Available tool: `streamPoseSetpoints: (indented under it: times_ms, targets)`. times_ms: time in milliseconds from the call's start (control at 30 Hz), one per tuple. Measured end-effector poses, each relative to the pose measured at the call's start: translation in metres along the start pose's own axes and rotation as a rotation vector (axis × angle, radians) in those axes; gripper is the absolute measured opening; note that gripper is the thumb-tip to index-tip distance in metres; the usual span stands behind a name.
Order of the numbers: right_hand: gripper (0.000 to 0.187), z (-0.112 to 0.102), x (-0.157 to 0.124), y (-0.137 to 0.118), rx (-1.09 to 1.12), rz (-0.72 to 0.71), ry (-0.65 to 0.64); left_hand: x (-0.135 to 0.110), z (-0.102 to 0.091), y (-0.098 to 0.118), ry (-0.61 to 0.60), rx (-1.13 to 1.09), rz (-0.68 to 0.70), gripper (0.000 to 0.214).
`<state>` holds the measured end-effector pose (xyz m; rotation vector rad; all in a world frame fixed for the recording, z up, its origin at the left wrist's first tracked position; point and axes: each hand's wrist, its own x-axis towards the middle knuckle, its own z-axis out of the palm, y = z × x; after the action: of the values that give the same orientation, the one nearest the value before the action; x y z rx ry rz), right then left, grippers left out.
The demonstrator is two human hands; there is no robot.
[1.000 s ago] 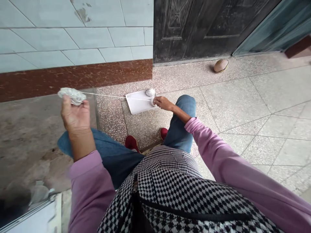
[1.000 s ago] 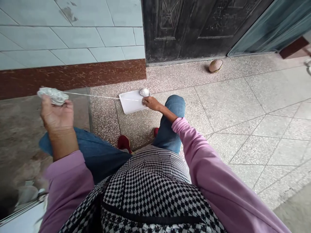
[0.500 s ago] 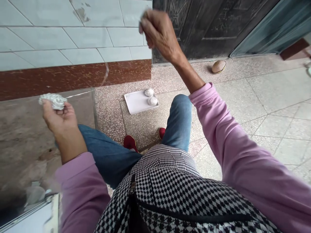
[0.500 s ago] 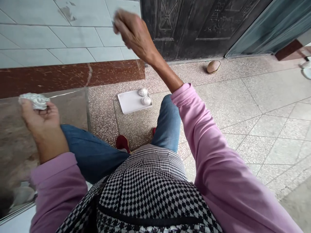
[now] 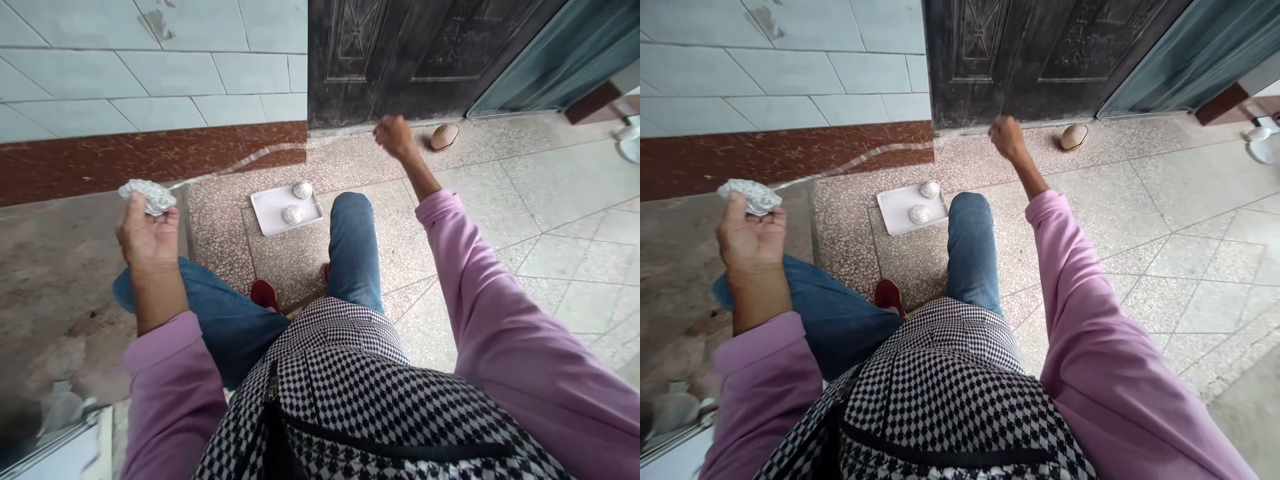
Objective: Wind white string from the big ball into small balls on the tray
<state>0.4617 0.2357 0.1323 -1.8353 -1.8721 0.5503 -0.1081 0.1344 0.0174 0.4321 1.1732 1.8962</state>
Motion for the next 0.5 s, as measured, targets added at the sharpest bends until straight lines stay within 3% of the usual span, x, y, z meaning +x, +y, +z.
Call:
streamPoseSetpoints:
  times_ms: [67, 133, 233, 333, 400, 500]
  targets:
    - [0.033, 0.028, -0.013, 0.007, -0.053, 0.07, 0.02, -0.013, 0.007, -0.01, -0.067, 0.02, -0.054, 0.041]
    - [0.023, 0.068, -0.029, -0.007, 0.005, 0.006, 0.018, -0.028, 0.016, -0.022, -0.169, 0.06, -0.14, 0.041]
    - [0.02, 0.141, -0.054, -0.055, 0.275, -0.186, -0.131, -0.049, 0.029, -0.044, -0.307, 0.133, -0.255, 0.039]
    - [0.021, 0.209, -0.077, -0.104, 0.506, -0.225, -0.274, -0.065, 0.039, -0.062, -0.37, 0.184, -0.3, 0.04]
    - [0.019, 0.24, -0.096, -0.124, 0.597, -0.19, -0.338, -0.073, 0.04, -0.07, -0.404, 0.204, -0.318, 0.045]
    - [0.025, 0.263, -0.132, -0.129, 0.621, -0.142, -0.48, -0.081, 0.036, -0.076, -0.456, 0.296, -0.304, 0.056]
